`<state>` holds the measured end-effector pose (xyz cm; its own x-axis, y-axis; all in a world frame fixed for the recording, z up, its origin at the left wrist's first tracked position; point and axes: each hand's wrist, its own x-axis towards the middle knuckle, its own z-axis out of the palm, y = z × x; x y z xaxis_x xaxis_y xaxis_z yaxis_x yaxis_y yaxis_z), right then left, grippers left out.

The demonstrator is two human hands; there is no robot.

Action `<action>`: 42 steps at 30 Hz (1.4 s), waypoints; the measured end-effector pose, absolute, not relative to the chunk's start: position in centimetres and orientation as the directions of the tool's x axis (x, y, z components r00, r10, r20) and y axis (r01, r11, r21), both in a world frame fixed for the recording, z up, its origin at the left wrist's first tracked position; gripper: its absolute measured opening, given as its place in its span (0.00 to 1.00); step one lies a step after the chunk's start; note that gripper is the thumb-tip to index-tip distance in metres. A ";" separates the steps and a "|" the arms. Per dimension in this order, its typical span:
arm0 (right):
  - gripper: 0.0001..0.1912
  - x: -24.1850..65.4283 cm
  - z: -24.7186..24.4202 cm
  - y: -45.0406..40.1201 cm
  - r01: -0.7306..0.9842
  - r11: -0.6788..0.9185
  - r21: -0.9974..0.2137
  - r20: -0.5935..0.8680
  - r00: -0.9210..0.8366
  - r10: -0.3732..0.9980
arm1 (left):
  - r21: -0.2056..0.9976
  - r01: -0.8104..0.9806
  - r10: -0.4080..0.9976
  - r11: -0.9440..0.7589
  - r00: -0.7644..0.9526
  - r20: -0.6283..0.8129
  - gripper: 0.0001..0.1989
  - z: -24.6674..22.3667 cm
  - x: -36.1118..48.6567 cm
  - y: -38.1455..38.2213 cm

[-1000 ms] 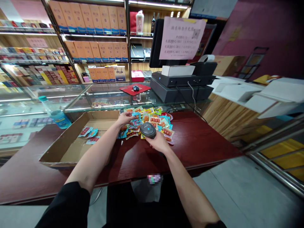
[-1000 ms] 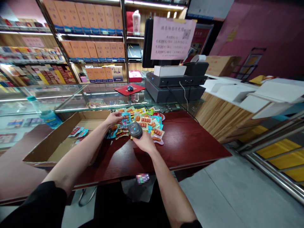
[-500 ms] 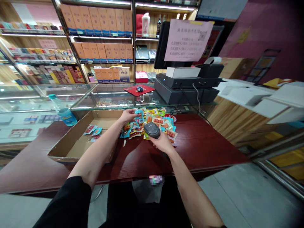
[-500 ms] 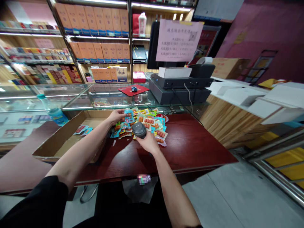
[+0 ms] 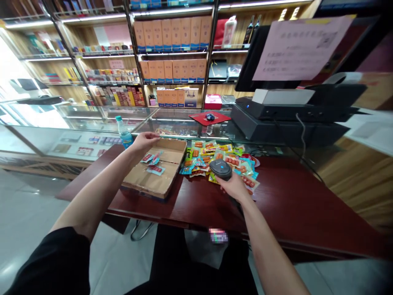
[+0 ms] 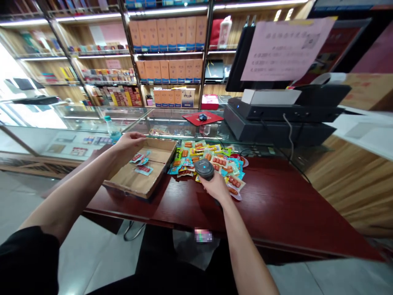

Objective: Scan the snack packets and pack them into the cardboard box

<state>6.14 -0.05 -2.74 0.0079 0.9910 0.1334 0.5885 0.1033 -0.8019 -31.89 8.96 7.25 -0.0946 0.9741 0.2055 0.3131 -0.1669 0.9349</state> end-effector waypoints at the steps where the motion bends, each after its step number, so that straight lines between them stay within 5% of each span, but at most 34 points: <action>1: 0.17 6.1 -2.8 0.0 0.584 0.107 -0.804 0.130 -0.002 0.991 | 0.926 0.334 0.969 -0.173 -0.109 0.220 0.18 7.3 -32.3 8.8; 12: 0.14 5.7 -1.8 -0.4 0.581 0.096 -0.808 0.145 0.037 0.989 | 0.806 0.524 0.960 -0.273 0.198 0.197 0.16 4.4 -21.5 11.4; 19: 0.13 5.8 -2.0 -0.4 0.604 0.116 -0.788 0.187 0.055 0.981 | 0.374 0.852 0.929 -0.366 0.355 0.101 0.14 1.2 -14.0 12.7; 22: 0.14 5.9 -2.2 -0.3 0.608 0.142 -0.781 0.225 0.062 0.972 | 0.162 0.918 0.931 -0.362 0.347 0.110 0.20 -0.4 -13.5 12.5; 25: 0.14 5.9 -2.2 -0.4 0.608 0.144 -0.781 0.226 0.060 0.972 | 0.075 0.942 0.942 -0.326 0.317 0.112 0.27 -1.4 -13.5 12.2; 30: 0.15 5.9 -2.1 -0.4 0.609 0.141 -0.781 0.227 0.067 0.972 | 0.187 0.921 0.938 -0.341 0.320 0.133 0.28 -1.7 -13.7 12.5; 33: 0.15 5.9 -2.1 -0.4 0.612 0.144 -0.778 0.231 0.065 0.971 | 0.421 0.862 0.959 -0.282 0.243 0.144 0.27 -1.5 -14.0 13.1; 38: 0.16 5.8 -2.0 -0.5 0.610 0.152 -0.778 0.243 0.068 0.968 | 0.826 0.549 0.990 -0.128 0.127 0.069 0.18 -1.2 -14.5 13.5; 42: 0.18 5.4 -1.9 -0.6 0.607 0.171 -0.776 0.243 0.037 0.969 | 0.974 0.225 0.994 -0.039 0.104 0.016 0.19 -0.5 -14.5 13.2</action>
<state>5.43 -0.63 -1.93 0.0374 0.9694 0.2427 0.6071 0.1709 -0.7761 -14.55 13.15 -0.45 0.1041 0.9944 0.0161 0.2252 -0.0393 0.9735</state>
